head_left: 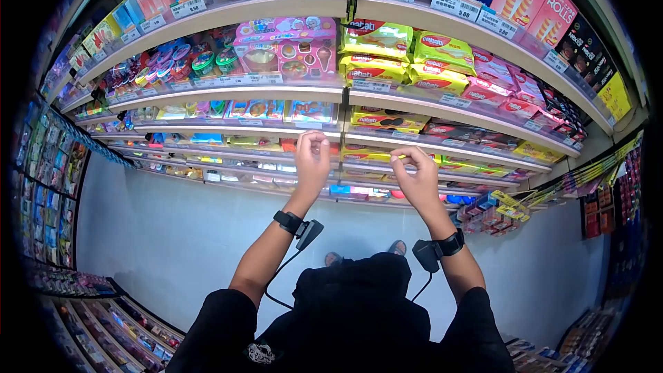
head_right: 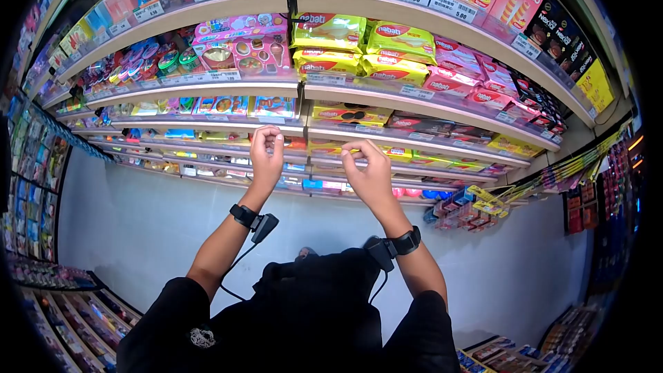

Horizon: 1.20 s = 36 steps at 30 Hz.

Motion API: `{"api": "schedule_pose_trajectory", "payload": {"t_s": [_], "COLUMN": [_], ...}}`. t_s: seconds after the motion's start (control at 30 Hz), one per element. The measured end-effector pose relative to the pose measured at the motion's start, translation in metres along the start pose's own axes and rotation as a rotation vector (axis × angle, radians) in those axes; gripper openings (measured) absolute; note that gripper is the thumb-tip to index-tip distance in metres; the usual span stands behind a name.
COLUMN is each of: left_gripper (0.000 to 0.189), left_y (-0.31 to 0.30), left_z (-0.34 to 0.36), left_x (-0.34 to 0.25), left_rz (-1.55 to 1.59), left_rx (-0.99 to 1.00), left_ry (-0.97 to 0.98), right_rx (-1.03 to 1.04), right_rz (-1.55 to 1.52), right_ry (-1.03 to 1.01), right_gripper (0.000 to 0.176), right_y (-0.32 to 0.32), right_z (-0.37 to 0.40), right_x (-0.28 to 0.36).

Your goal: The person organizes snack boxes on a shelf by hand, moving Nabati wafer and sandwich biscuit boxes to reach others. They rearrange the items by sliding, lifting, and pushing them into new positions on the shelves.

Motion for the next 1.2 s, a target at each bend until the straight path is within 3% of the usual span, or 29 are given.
{"api": "schedule_pose_trajectory", "payload": {"t_s": [0.2,0.37,0.43,0.53,0.6,0.73,0.83,0.93,1.07,1.2], "left_gripper": [0.008,0.016,0.035,0.056,0.069,0.071,0.065,0.057,0.05,0.042], "left_y": [0.003,0.001,0.001,0.006,0.013,0.017,0.024,0.027,0.037,0.038], "left_z": [-0.008,-0.015,-0.023,-0.034,-0.045,-0.069,-0.087,-0.105,-0.127,-0.137], "left_x": [-0.004,-0.017,-0.019,-0.021,-0.014,-0.028,-0.03,-0.041,-0.031,-0.025], "left_rz": [0.057,-0.003,-0.077,-0.201,-0.316,-0.288,-0.33,-0.115,-0.273,-0.263], "left_rx": [-0.012,0.032,0.147,0.143,0.159,0.2,0.119,0.151,0.017,0.079], "left_ry": [-0.066,-0.048,-0.057,0.111,0.233,0.324,0.382,0.156,0.254,0.248], "right_rx": [-0.02,0.007,0.024,0.014,0.013,-0.016,-0.075,-0.164,-0.202,-0.174], "right_rz": [-0.197,-0.17,-0.144,-0.128,-0.133,-0.128,-0.159,-0.206,-0.082,0.081], "right_ry": [0.123,0.108,0.079,0.066,0.181,0.1,0.11,0.106,0.12,0.148], "right_gripper": [0.012,0.012,0.012,0.013,0.013,0.016,0.019,0.024,0.031,0.039], "right_y": [-0.001,-0.007,-0.012,-0.015,-0.018,-0.017,-0.011,-0.001,0.005,0.01], "right_z": [0.007,0.017,0.018,0.023,0.02,0.003,-0.028,-0.065,-0.104,-0.118], "right_x": [0.005,0.019,0.021,0.019,0.022,-0.004,-0.025,-0.049,-0.061,-0.049]}}
Point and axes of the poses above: each hand's wrist, its own z-axis away from the middle knuckle, its own y-axis out of the palm, x = y × z, the point moved 1 cm from there along -z, towards the middle knuckle, and after that the axes turned 11 degrees about -z, right-handed, at the moved point
